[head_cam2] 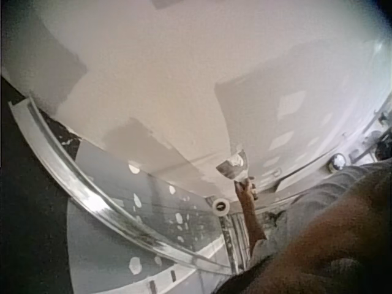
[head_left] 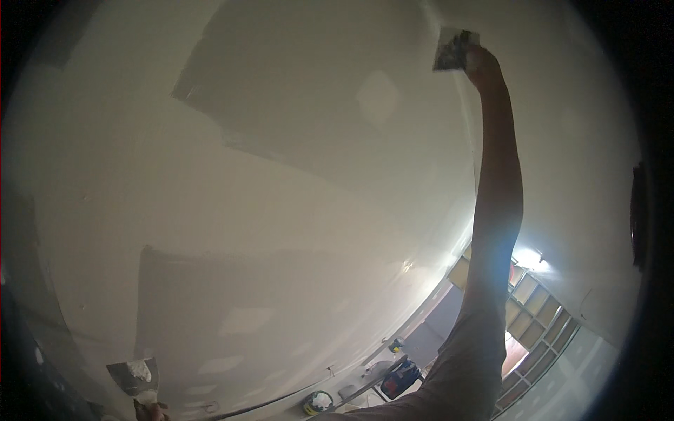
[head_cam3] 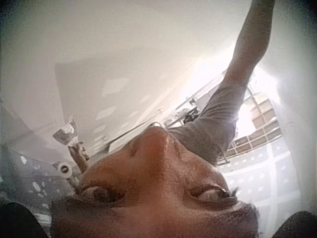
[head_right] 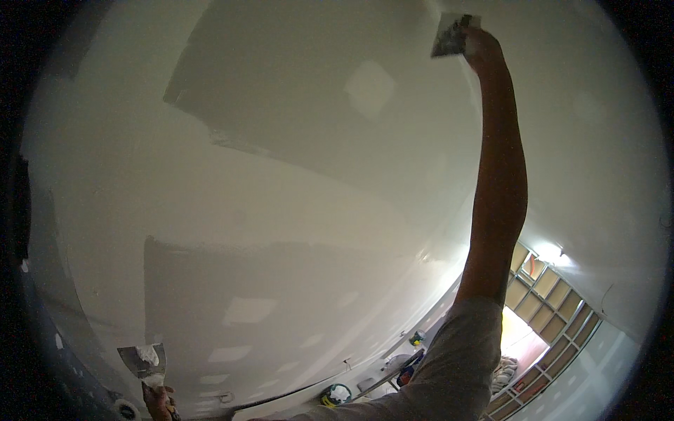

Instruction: The person stands on a scaffold and applies joint compound to the ceiling using a putty knife and a hawk. They repeatedly scoop compound from the hawk and spread it over patches on the ceiling surface.

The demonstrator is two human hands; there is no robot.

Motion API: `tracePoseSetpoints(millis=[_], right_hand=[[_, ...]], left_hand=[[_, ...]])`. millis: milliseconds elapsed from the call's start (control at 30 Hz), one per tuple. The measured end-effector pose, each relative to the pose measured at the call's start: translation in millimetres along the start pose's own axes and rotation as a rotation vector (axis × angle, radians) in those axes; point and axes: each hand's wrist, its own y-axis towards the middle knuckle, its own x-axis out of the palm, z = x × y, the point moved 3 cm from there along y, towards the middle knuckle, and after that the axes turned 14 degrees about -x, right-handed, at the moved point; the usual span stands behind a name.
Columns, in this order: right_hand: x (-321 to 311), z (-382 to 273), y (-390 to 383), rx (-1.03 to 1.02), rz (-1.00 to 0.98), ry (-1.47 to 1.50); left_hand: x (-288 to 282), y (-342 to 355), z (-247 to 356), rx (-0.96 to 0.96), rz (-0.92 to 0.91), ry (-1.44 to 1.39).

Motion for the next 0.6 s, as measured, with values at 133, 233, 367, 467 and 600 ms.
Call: tracePoseSetpoints(millis=[133, 233, 367, 467, 600], right_hand=[[-28, -18, -127, -0.042, 0.013, 0.05], [-32, 34, -257, 0.134, 0.151, 0.231], [67, 30, -483, 0.523, 0.325, 0.565], [155, -32, -586, 0.702, 0.279, 0.639], [163, -59, -656, 0.673, -0.201, 0.413]], left_hand=[[3, -19, 9, -0.03, -0.152, -0.149], [27, -42, 39, 0.175, -0.165, -0.015], [84, -28, 65, 0.378, -0.25, -0.014], [137, -31, 92, 0.226, -0.328, 0.185], [164, -65, 119, 0.137, -0.586, 0.196]])
